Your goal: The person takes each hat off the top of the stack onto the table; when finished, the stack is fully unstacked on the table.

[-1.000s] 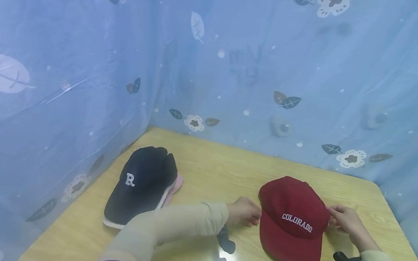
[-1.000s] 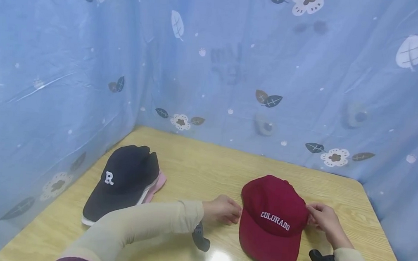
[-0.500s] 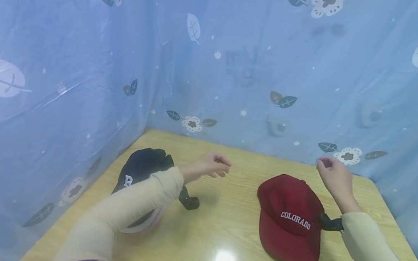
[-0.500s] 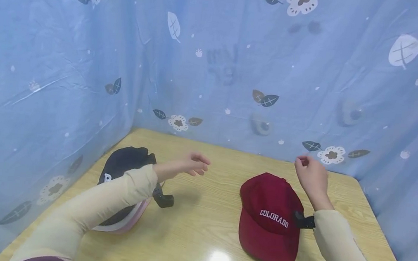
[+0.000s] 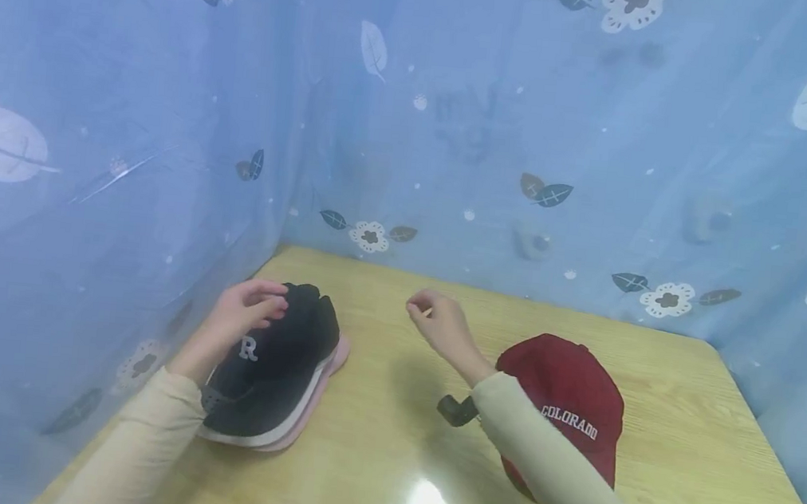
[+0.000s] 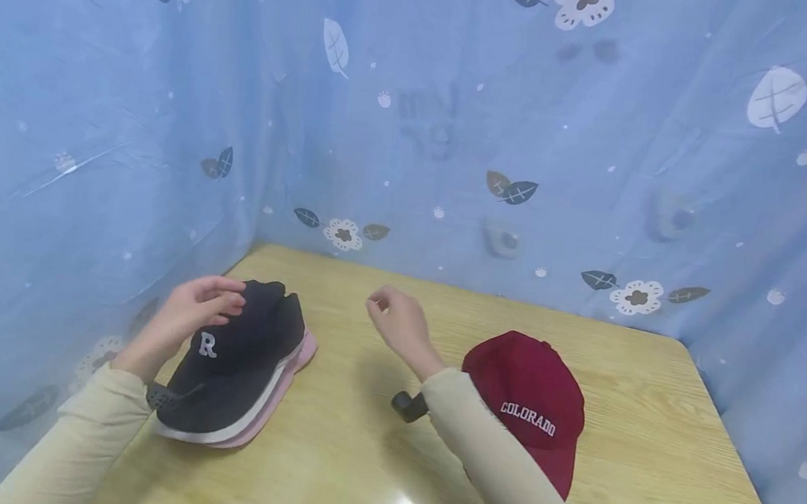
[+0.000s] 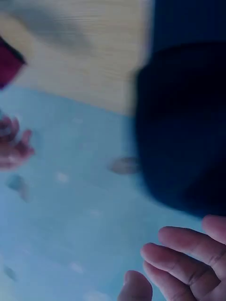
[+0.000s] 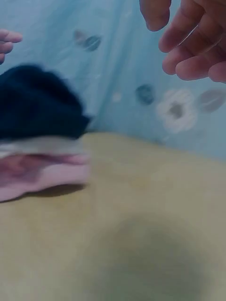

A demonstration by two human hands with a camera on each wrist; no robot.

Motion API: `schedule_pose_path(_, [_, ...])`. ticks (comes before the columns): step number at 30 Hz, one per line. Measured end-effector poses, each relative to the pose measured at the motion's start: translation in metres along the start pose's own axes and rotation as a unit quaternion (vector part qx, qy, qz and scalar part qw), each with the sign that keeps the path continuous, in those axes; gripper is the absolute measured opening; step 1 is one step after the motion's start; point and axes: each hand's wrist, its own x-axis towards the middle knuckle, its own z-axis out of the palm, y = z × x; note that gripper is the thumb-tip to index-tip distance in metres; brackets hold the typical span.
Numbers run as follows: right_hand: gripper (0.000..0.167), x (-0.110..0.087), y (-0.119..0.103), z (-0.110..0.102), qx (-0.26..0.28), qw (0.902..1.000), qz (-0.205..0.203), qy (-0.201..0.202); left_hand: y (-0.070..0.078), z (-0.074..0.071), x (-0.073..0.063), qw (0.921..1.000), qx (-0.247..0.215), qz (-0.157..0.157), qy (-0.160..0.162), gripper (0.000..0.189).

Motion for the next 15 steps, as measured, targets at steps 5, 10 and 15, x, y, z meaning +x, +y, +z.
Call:
schedule_pose_path(5, [0.021, 0.011, -0.004, 0.050, -0.026, 0.9993, 0.013, -0.022, -0.040, -0.032, -0.023, 0.9971, 0.027, -0.055, 0.046, 0.047])
schedule_pose_path(10, [0.024, 0.016, -0.001, 0.088, -0.015, 0.9990, 0.014, -0.040, -0.087, -0.049, -0.044, 0.9897, 0.077, -0.118, 0.023, 0.053])
schedule_pose_path(15, [0.030, 0.012, -0.010, 0.114, 0.082, 0.9926, 0.046, -0.076, -0.123, -0.051, -0.061, 0.9793, 0.120, -0.161, -0.024, 0.053])
